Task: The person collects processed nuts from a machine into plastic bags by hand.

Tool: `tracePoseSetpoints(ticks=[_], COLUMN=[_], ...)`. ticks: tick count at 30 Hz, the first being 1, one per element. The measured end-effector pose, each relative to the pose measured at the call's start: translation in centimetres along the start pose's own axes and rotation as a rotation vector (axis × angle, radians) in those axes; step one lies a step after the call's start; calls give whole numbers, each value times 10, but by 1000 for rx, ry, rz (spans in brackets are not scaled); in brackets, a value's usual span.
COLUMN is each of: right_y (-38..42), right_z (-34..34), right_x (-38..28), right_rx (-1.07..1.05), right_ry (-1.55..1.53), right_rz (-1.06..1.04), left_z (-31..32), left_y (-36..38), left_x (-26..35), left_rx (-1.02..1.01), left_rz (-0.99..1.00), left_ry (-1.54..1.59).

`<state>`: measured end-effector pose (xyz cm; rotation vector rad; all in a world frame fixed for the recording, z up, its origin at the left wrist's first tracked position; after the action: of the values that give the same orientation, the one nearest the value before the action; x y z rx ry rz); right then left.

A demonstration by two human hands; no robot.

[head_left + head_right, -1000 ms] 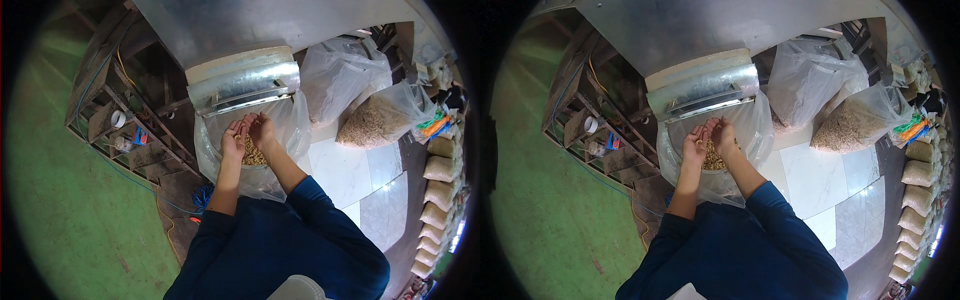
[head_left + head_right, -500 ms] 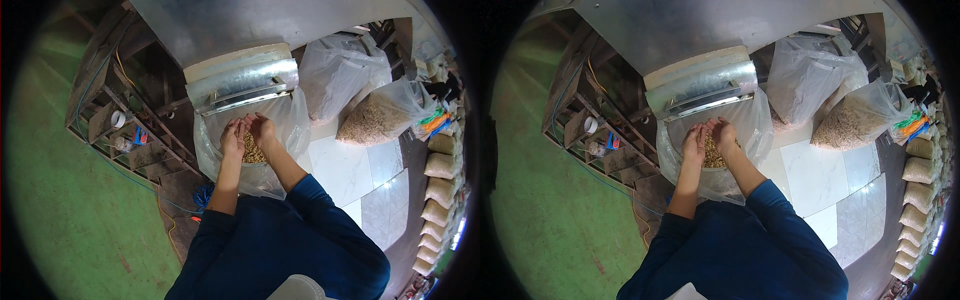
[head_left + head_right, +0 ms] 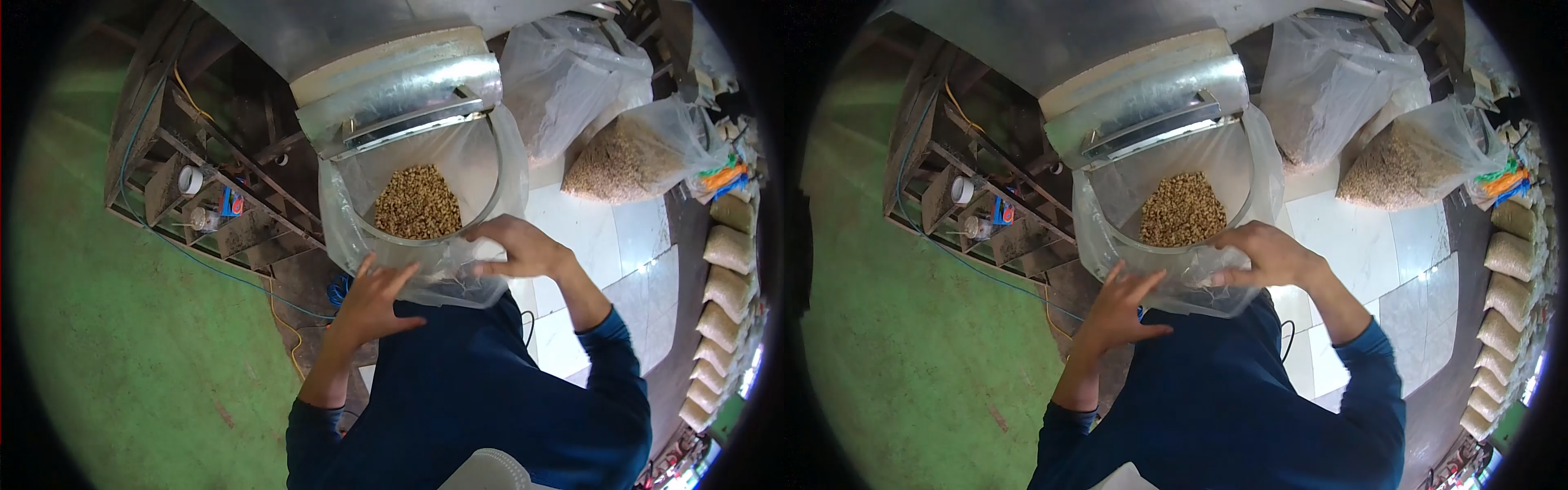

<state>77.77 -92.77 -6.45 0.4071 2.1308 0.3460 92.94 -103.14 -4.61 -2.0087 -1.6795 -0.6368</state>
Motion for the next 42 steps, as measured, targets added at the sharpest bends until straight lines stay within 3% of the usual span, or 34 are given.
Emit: tracePoseSetpoints(ticks=[1, 3, 4, 6, 7, 9, 13, 14, 17, 18, 22, 23, 24, 26, 28, 30, 35, 37, 38, 40, 42], right_y=[7, 22, 22, 22, 20, 8, -8, -9, -5, 2, 12, 19, 24, 29, 30, 44, 52, 52, 55, 64, 67], right_z=[1, 11, 15, 11, 12, 15, -10, -8, 3, 0, 12, 17, 25, 28, 28, 12, 27, 31, 35, 38, 46], right_x=[-7, -33, -31, -40, -39, -22, -17, -22, -48, -56, -45, -48, -47, -46, -46, -68, -60, -47, -43, -39, -24], right_rx=[3, 47, 36, 83, 103, 189, 429, 423, 320, 376, 348, 216, 79, 51, 20, 158, -96, -86, -42, -3, 101], right_ry=[-11, 369, 424, 460, 478, 478, 295, 225, 232, 213, 306, 364, 415, 455, 500, 406, 392, 422, 410, 386, 431], right_rz=[6, -94, -50, -96, -120, -94, -28, -4, -92, -138, -37, -47, -55, -81, -122, -365, -254, -209, -273, -299, -330], left_z=[14, 40, 36, -2, -9, -42, 0, 6, 7, 13, 20, 17, 17, 8, 20, -2, 14, 23, 35, 72, 76], left_y=[7, 18, 15, 3, -6, -7, -2, -8, 0, 12, 20, 24, 27, 27, 13, 5, -7, -19, -17, -14, -26], left_x=[-7, -24, -23, -18, -17, -19, -33, -25, -16, -28, -27, -17, -11, -6, 0, 16, 27, 45, 39, 19, 13], left_rx=[-12, -79, -83, 188, 185, 555, 595, 537, 503, 614, 742, 738, 651, 558, 82, 32, 19, 30, 17, -214, -244], left_rz=[3, -42, -40, 13, 17, -37, -216, -102, -3, -25, -2, 11, -21, -56, -81, -95, -62, 157, 154, 23, 13], left_ry=[3, -22, -22, -80, -79, 78, 313, 332, 285, 458, 378, 382, 466, 551, 321, 259, 64, -120, -137, -170, -178])
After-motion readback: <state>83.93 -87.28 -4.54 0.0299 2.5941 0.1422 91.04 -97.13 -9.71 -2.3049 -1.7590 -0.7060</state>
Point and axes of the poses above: each hand's wrist, its own y-axis away from the middle knuckle, its own z-axis out of the palm, x = y × z, the point moved 9 cm from there along -y, towards the middle knuckle, and after that the axes turned 13 degrees about z, right-handed, at the moved point
